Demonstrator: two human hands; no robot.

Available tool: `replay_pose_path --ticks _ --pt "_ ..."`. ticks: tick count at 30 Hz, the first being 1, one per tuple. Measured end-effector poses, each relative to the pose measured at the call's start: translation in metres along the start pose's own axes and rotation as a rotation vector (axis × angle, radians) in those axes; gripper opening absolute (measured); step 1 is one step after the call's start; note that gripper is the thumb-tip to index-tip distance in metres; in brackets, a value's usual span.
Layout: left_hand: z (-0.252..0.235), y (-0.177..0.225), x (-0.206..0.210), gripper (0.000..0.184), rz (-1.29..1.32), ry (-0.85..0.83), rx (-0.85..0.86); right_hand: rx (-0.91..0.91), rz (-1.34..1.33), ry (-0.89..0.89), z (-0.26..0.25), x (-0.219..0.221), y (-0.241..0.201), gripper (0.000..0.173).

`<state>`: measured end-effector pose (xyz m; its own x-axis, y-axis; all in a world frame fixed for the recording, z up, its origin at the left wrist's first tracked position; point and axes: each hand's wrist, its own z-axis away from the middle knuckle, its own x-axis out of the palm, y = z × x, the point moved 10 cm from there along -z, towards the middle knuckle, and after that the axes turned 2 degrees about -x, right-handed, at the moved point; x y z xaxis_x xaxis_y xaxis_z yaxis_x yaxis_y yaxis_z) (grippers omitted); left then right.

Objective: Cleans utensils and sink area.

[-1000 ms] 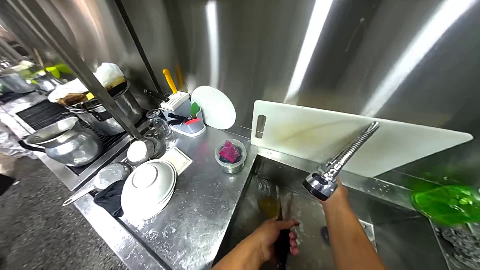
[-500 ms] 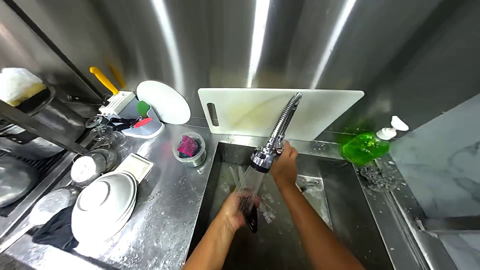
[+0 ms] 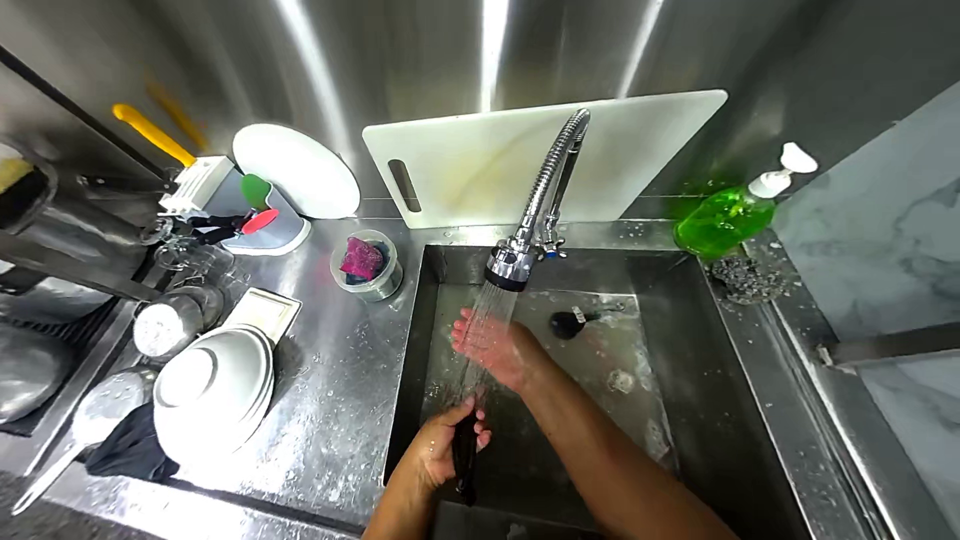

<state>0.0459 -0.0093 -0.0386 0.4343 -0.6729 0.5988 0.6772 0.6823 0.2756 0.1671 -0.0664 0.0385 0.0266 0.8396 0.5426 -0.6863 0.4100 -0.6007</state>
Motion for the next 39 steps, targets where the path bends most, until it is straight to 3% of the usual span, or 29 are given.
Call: replay_pose_path --ticks 2,5,9,15,22,24,27,29,34,37,39 --pt "0.002 0.004 0.001 0.025 -0.015 -0.079 0.049 -0.006 0.050 -0.086 -0.003 0.008 -0.006 0.038" --pt "0.004 0.009 0.008 0.041 -0.050 -0.170 0.084 -0.046 0.118 -0.149 -0.002 0.011 -0.016 0.036" --pt "0.008 0.008 0.018 0.054 -0.150 -0.213 0.059 -0.087 0.198 -0.078 0.003 -0.001 -0.020 0.033" --pt "0.007 0.011 0.013 0.043 -0.416 -0.127 0.162 -0.084 0.120 -0.137 0.017 0.010 -0.036 0.033" --pt "0.006 0.028 0.018 0.035 -0.782 0.016 0.384 -0.114 0.251 -0.238 0.017 0.019 -0.059 0.036" --pt "0.007 0.038 0.022 0.033 -1.021 0.135 0.472 -0.115 0.316 -0.285 0.020 0.021 -0.064 0.038" --pt "0.021 0.059 0.041 0.036 -1.530 0.522 0.550 -0.144 0.354 -0.280 0.023 0.014 -0.074 0.036" --pt "0.035 0.070 0.057 0.041 -1.716 0.735 0.606 -0.176 0.360 -0.235 0.026 0.008 -0.083 0.030" --pt "0.064 0.086 0.090 0.047 -1.859 1.001 1.138 -0.184 0.367 -0.254 0.032 0.009 -0.087 0.029" --pt "0.074 0.089 0.093 0.046 -1.865 1.075 1.309 -0.235 0.352 -0.213 0.029 0.008 -0.092 0.029" --pt "0.077 0.089 0.090 0.044 -1.864 1.078 1.335 -0.404 0.458 -0.031 0.021 -0.007 -0.109 0.029"
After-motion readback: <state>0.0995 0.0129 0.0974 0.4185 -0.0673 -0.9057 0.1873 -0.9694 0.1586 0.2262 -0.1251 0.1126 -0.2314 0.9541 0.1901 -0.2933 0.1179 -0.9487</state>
